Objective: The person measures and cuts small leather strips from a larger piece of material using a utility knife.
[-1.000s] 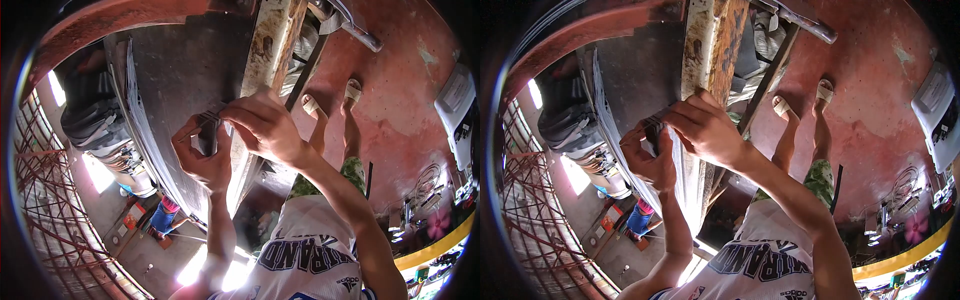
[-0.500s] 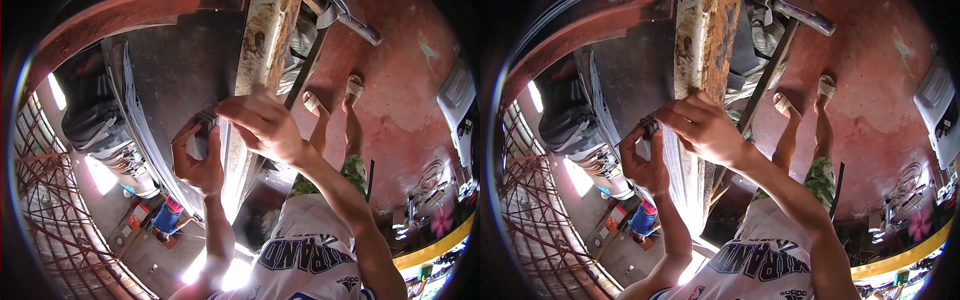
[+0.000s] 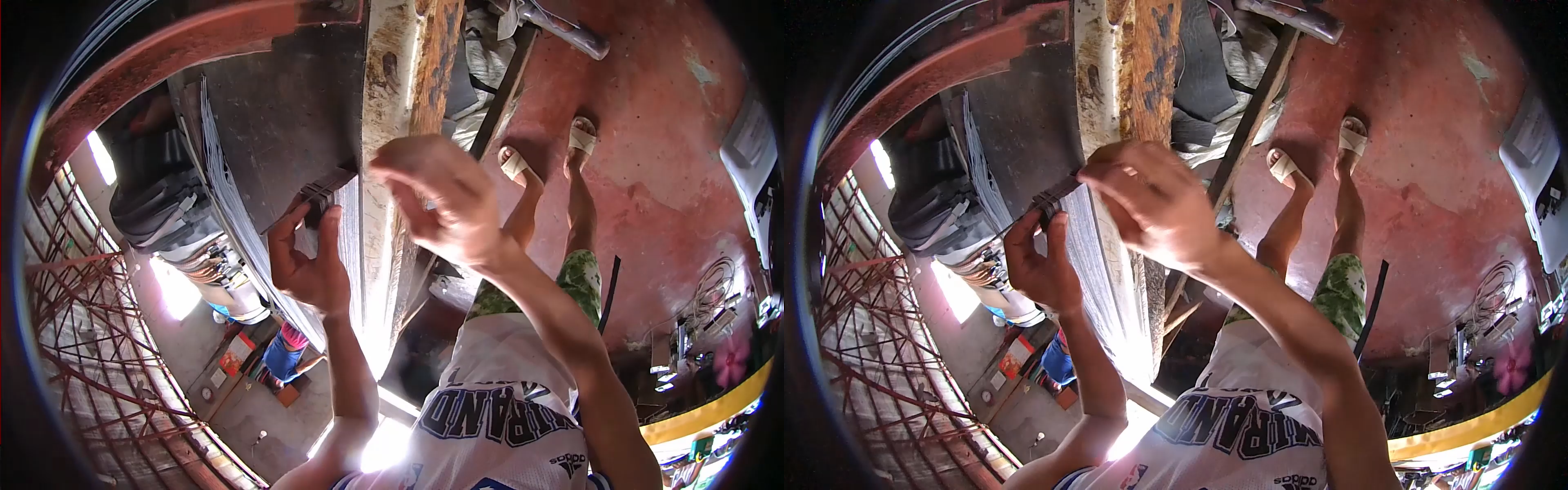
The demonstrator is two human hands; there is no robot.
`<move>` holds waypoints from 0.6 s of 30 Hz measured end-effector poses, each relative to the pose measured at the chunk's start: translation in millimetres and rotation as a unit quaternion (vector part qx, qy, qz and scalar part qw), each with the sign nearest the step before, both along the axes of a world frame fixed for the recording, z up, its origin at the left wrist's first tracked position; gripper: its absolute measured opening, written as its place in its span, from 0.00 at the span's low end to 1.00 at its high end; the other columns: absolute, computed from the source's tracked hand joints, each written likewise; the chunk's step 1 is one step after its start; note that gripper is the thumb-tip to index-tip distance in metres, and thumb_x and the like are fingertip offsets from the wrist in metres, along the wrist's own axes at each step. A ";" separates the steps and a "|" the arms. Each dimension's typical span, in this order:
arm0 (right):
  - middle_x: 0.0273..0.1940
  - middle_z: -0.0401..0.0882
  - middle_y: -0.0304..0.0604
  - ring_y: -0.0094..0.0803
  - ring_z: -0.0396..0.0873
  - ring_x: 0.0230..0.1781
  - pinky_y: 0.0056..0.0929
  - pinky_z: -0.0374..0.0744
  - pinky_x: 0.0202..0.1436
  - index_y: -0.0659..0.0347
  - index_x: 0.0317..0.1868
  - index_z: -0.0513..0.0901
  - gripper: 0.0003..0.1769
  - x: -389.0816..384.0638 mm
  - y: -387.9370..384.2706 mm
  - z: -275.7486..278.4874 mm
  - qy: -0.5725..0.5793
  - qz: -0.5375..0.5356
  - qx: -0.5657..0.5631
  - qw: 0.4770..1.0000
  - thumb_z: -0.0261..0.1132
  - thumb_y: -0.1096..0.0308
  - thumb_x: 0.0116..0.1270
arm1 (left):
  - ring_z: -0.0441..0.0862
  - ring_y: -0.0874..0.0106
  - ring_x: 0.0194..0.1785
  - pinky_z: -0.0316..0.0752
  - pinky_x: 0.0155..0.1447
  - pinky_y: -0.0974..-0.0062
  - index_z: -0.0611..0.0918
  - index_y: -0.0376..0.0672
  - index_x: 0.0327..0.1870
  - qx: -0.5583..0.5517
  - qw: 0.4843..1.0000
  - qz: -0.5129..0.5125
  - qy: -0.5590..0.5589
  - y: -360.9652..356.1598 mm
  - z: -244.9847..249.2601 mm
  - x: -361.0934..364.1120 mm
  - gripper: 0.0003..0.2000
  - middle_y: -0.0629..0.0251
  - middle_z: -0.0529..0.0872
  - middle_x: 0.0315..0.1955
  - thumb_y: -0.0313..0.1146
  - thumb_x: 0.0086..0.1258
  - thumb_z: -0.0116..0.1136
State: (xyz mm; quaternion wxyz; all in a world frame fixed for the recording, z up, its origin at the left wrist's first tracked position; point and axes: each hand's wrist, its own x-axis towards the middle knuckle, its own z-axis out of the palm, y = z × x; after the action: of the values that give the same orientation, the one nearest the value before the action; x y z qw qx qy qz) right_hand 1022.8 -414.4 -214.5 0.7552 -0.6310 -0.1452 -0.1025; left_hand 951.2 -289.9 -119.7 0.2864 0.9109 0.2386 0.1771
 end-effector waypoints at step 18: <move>0.33 0.83 0.42 0.38 0.82 0.33 0.34 0.78 0.35 0.59 0.39 0.84 0.10 -28.5 -63.1 -66.8 0.147 -0.034 -0.152 0.977 0.70 0.79 0.58 | 0.79 0.70 0.50 0.72 0.56 0.73 0.80 0.34 0.49 0.047 0.994 -0.092 0.039 7.1 15.7 0.9 0.15 0.57 0.84 0.46 0.19 0.61 0.67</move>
State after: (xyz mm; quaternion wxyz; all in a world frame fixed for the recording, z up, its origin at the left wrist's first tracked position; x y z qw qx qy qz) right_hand 994.3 -477.5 -281.3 0.6595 -0.7512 -0.0247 -0.0107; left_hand 952.1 -282.8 -104.0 0.2492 0.9476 0.1561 0.1250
